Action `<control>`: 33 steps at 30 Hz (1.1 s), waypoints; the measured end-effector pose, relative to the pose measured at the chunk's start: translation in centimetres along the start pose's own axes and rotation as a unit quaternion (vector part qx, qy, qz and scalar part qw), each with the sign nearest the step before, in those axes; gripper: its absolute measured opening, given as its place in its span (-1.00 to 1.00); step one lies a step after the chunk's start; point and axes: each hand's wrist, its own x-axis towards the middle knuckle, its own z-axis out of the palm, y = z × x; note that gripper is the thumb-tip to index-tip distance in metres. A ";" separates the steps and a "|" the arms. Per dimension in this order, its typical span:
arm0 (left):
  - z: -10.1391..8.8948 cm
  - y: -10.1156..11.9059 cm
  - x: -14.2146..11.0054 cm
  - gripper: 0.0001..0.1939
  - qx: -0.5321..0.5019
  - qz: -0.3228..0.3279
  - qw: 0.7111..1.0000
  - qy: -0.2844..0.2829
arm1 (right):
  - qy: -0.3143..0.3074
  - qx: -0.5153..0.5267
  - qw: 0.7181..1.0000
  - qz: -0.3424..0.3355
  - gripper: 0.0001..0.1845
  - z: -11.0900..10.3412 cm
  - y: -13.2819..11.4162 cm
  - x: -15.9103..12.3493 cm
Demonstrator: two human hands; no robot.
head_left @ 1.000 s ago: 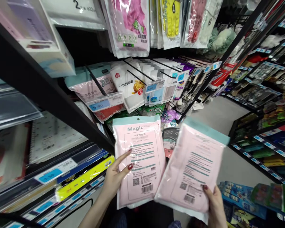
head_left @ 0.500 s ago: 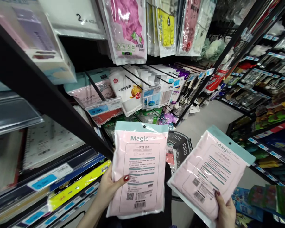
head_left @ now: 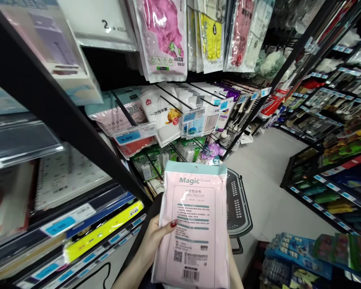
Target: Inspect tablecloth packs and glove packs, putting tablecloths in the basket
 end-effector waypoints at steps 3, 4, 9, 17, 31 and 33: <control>-0.1 0.4 -0.1 -0.54 0.021 0.010 0.999 -0.035 | -0.021 0.049 0.996 0.071 -0.57 0.3 -0.7 -0.2; -0.1 0.5 -0.1 -0.57 0.027 0.015 0.999 -0.035 | -0.028 0.061 0.995 0.069 -0.53 0.2 -0.9 -0.4; -0.2 0.5 0.2 -0.71 0.055 0.039 0.998 -0.009 | -0.068 0.140 0.988 0.003 -0.32 -0.7 -1.1 -1.0; -0.2 0.7 0.5 -0.67 0.073 0.026 0.997 0.003 | -0.123 0.068 0.990 0.024 -0.43 -1.0 -0.7 -0.9; -0.1 1.0 0.8 -0.54 0.089 0.016 0.996 0.013 | -0.111 0.105 0.988 0.024 -0.45 0.2 -1.9 -1.1; 0.0 1.0 0.8 -0.55 0.094 0.018 0.995 0.014 | -0.109 0.104 0.988 0.023 -0.46 0.1 -1.9 -1.1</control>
